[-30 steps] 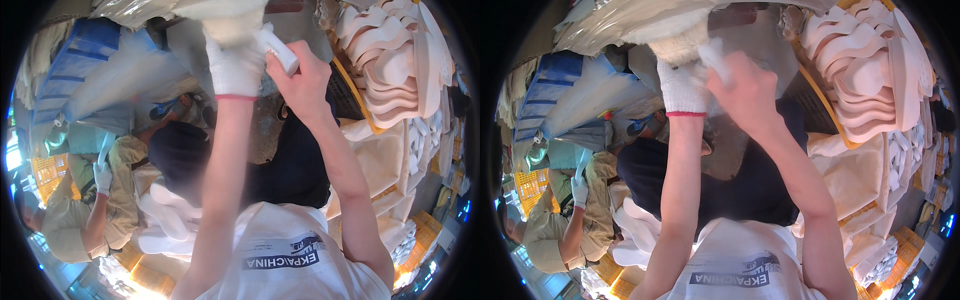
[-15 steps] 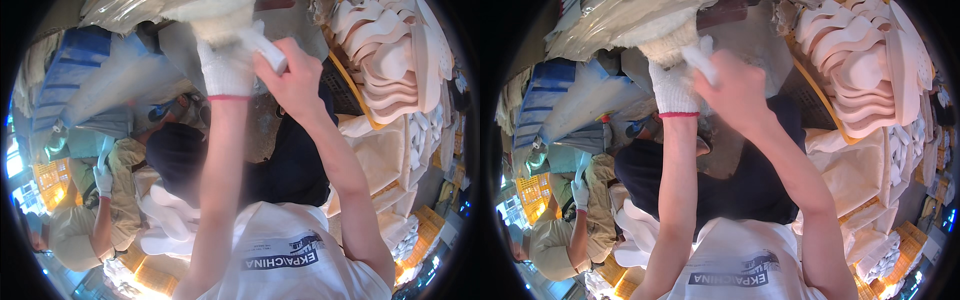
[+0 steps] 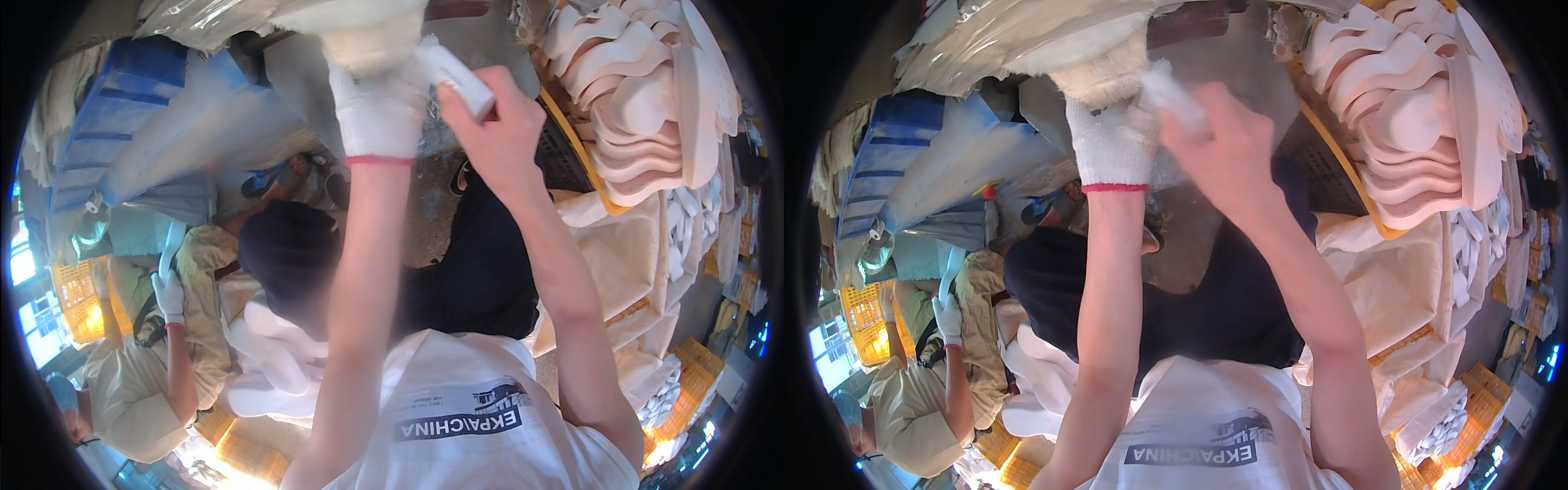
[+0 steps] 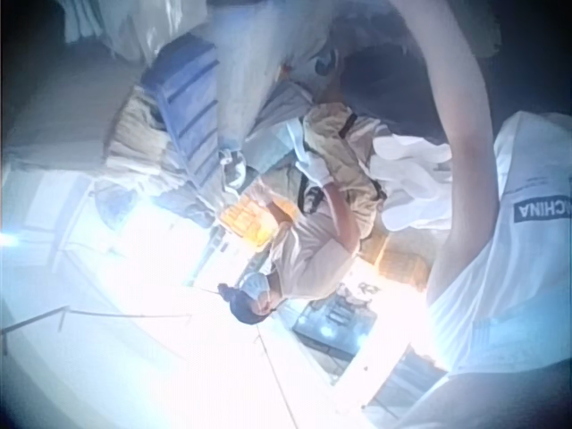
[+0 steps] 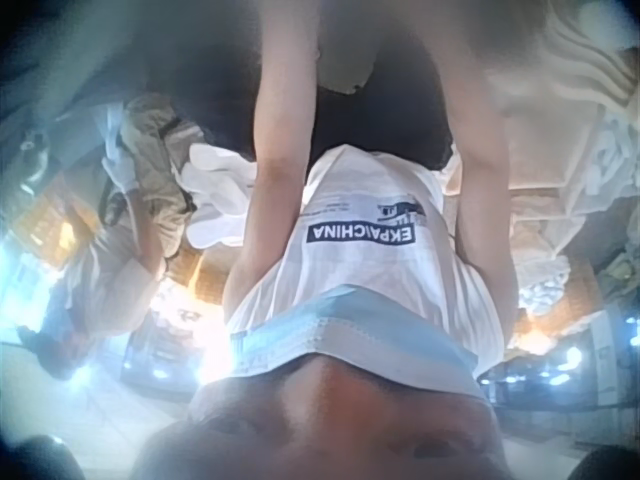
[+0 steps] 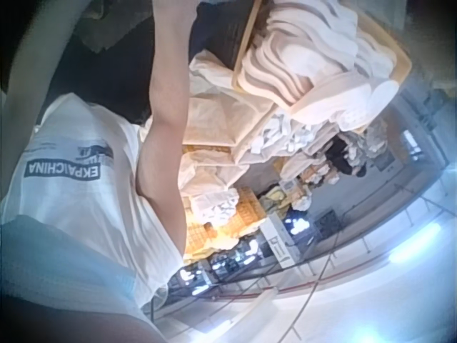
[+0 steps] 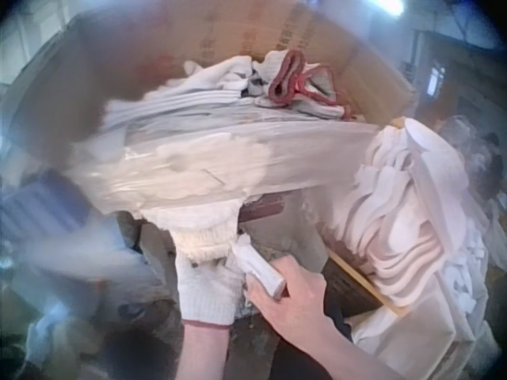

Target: The person repeatedly picks up white fabric pieces, trims edges with scissors, and places them into a yellow crate. The person also moves a crate and retrieves more fabric from a cardboard box.

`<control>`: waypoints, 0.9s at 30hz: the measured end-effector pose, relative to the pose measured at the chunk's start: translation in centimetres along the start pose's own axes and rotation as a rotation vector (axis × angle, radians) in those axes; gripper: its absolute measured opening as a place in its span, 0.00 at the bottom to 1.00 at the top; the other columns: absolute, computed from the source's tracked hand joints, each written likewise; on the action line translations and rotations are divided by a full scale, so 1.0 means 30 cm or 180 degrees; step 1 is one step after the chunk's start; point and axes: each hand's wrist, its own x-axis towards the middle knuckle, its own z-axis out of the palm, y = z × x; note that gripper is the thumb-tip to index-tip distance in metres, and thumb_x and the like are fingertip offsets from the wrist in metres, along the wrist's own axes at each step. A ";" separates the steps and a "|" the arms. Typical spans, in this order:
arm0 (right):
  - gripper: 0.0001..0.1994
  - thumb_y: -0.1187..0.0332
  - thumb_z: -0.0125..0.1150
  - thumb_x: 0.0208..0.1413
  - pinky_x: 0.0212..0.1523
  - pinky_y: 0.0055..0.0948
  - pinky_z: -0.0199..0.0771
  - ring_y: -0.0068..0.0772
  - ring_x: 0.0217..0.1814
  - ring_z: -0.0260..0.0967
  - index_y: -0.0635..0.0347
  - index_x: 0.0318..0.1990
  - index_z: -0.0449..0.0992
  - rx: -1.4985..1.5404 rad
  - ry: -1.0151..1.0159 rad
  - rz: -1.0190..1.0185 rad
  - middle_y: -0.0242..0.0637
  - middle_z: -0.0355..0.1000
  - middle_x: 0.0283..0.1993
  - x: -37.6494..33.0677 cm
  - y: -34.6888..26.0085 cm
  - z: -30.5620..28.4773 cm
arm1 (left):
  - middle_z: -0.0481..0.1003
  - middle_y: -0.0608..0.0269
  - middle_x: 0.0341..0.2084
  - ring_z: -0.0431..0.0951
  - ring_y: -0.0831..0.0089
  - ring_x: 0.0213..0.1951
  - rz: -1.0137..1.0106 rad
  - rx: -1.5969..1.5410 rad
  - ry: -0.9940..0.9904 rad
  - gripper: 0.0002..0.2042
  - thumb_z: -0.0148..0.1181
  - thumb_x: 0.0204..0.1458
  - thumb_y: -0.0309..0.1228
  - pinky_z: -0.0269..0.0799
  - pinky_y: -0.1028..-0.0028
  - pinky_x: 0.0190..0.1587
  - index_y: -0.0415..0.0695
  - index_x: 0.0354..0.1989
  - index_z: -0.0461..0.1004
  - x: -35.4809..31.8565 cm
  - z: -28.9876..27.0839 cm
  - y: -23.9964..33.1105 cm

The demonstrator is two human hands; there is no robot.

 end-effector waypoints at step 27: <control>0.11 0.70 0.70 0.47 0.21 0.24 0.68 0.25 0.19 0.69 0.62 0.33 0.73 0.0344 -0.0008 -0.0260 0.37 0.72 0.21 -0.003 -0.055 0.084 | 0.66 0.48 0.56 0.69 0.51 0.54 -0.0217 -0.0388 0.0433 0.29 0.46 0.60 0.50 0.67 0.54 0.58 0.42 0.63 0.59 -0.007 0.009 0.017</control>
